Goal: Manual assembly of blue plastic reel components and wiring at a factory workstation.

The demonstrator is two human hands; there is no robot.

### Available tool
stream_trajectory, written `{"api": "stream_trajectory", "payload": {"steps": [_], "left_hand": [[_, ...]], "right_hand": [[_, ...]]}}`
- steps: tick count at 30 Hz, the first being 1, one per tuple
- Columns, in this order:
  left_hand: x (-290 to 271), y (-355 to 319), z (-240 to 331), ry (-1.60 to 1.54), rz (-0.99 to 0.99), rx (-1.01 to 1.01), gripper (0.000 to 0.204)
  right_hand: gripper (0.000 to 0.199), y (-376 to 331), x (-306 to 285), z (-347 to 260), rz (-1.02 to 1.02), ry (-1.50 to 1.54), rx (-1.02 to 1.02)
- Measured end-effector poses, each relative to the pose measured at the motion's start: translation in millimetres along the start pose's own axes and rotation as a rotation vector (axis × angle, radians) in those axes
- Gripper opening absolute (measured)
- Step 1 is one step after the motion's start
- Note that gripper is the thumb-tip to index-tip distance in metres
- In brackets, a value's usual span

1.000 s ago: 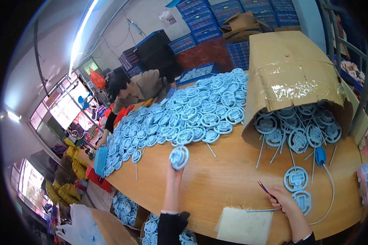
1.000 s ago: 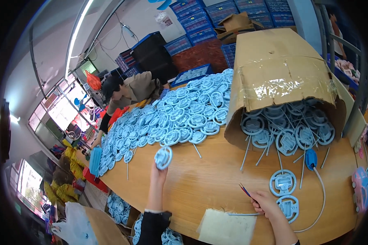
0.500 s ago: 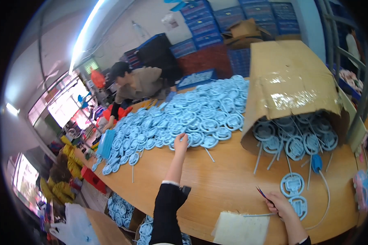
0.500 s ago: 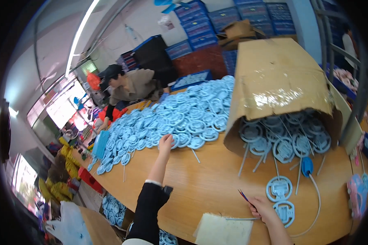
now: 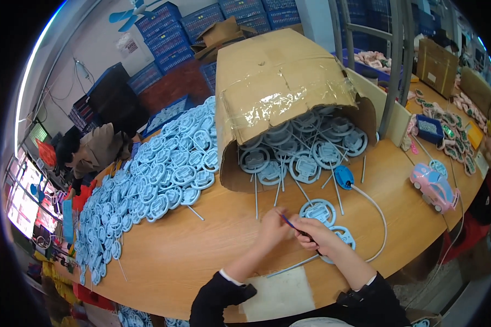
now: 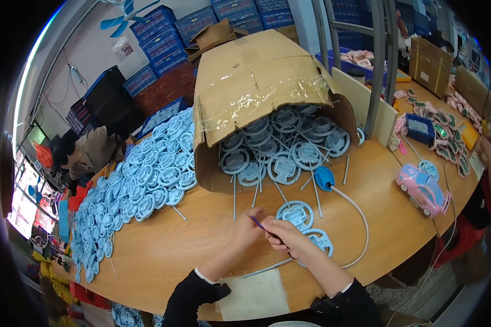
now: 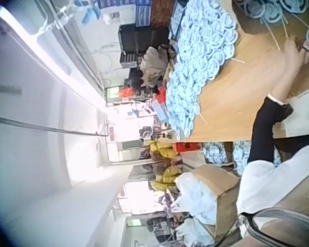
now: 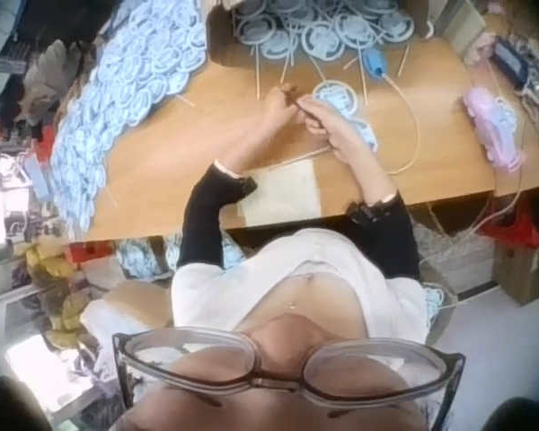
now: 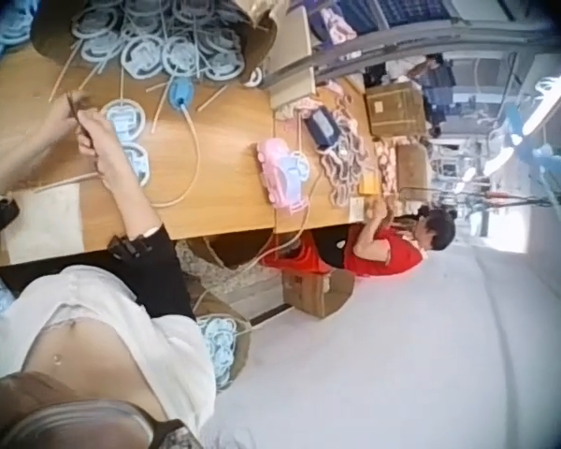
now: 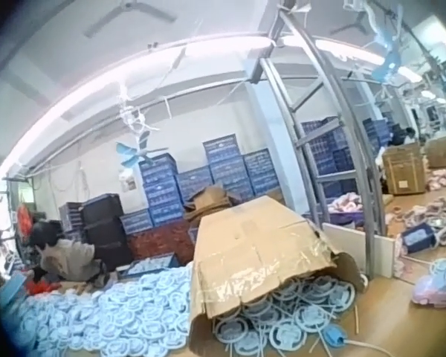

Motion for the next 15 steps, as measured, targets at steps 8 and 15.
{"api": "stream_trajectory", "payload": {"steps": [8, 15], "left_hand": [[40, 42, 48, 0.173, -0.103, 0.638, 0.048], [1, -3, 49, -0.030, -0.477, 0.305, 0.047]], "right_hand": [[0.025, 1, -15, -7, -0.006, 0.181, -0.164], [0.026, -2, -12, -14, 0.013, 0.184, -0.181]]}}
Point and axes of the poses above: each hand's wrist, its own y-axis towards the middle knuckle, its own x-axis out of the palm, z = x × y, the point moved 5 cm from there along y, towards the middle knuckle, and after that the axes turned 15 degrees about -z, right-handed, at the moved point
